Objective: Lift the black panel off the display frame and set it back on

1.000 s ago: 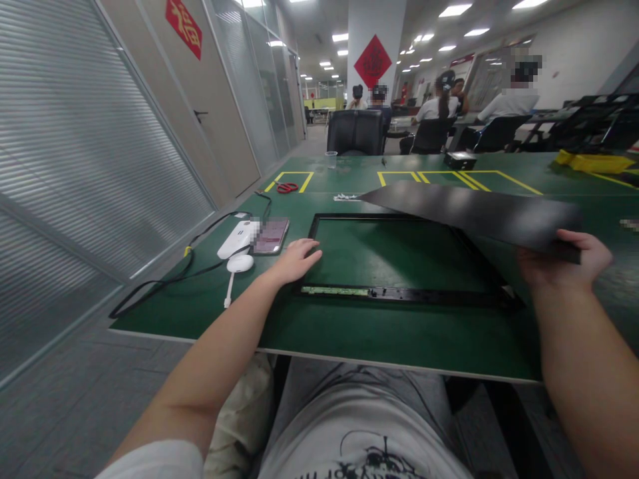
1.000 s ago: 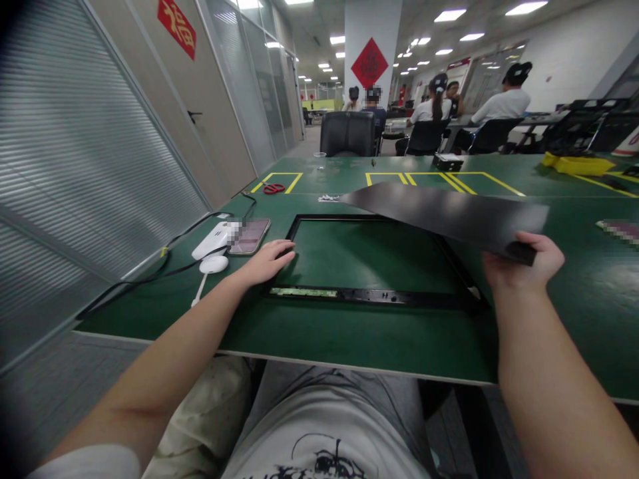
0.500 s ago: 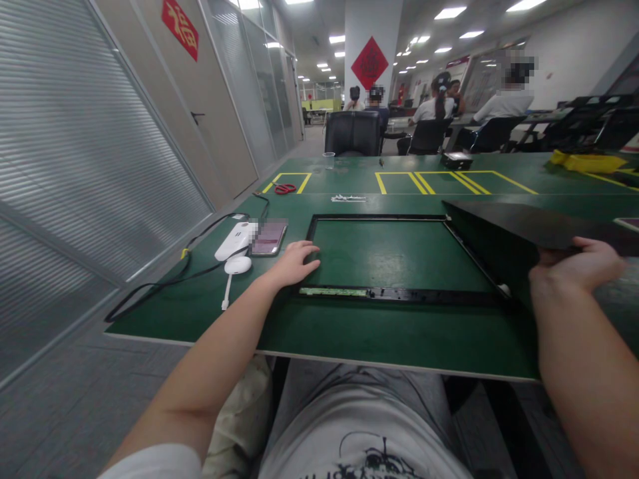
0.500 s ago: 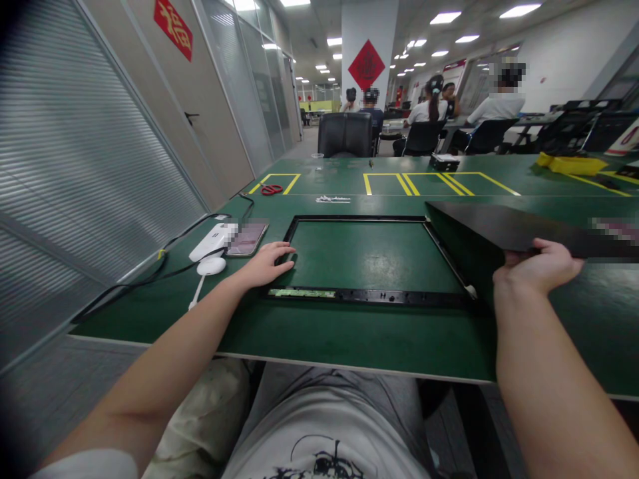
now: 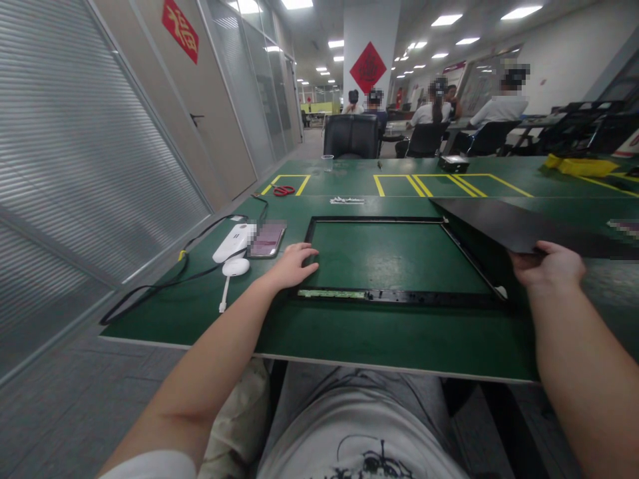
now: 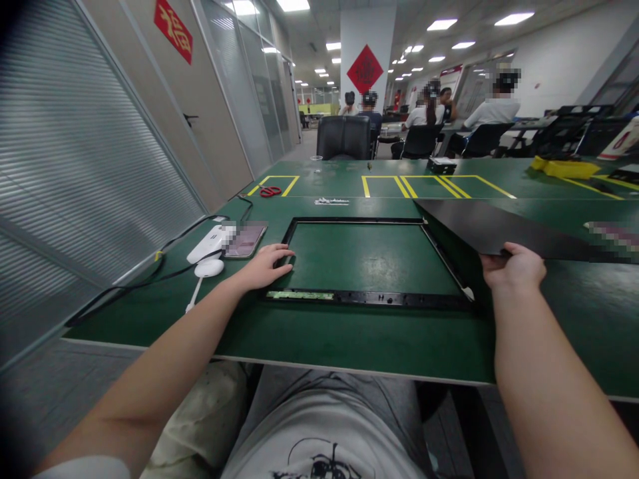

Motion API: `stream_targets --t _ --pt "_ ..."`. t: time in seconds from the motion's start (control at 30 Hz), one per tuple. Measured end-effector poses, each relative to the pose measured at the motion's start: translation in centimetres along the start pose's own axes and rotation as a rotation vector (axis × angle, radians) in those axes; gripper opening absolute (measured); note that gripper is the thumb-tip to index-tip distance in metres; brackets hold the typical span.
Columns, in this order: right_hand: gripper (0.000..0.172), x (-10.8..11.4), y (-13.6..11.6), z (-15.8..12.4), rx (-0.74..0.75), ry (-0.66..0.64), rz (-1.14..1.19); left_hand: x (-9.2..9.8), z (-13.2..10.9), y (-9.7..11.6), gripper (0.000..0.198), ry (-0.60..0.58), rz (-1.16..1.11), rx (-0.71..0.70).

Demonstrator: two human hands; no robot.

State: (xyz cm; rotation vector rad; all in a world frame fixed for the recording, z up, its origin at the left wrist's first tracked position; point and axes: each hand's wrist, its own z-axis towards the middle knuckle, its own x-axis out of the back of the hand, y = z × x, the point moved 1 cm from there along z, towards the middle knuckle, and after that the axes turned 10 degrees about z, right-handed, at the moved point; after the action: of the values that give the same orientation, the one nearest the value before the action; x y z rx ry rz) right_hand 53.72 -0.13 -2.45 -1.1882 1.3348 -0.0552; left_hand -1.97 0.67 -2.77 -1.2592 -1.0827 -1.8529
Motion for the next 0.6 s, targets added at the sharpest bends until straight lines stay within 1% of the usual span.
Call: stream_targets --t 0.03,0.1,0.23,0.37,0.47,0.6 --pt "0.024 -0.3 0.0 -0.5 -0.022 0.041 0.027 0.0 0.0 0.0 0.047 0.0 0.002 -0.003" --pt "0.026 -0.9 0.1 -1.4 -0.041 0.077 0.06 0.0 0.0 0.0 0.048 -0.003 0.012 -0.006" --pt "0.025 -1.6 0.0 -2.6 -0.025 0.07 0.086 0.0 0.0 0.1 0.048 -0.007 0.033 -0.01" --pt "0.022 -2.1 -0.3 -3.7 0.049 0.067 0.092 0.2 0.0 0.4 0.049 -0.01 0.04 -0.007" --pt "0.019 -2.4 -0.4 -4.7 0.069 0.021 0.1 0.3 0.0 0.4 0.05 0.003 0.02 0.009" --pt "0.021 -2.7 -0.5 -6.0 0.063 -0.107 0.138 0.6 0.0 0.4 0.048 0.048 -0.032 0.025"
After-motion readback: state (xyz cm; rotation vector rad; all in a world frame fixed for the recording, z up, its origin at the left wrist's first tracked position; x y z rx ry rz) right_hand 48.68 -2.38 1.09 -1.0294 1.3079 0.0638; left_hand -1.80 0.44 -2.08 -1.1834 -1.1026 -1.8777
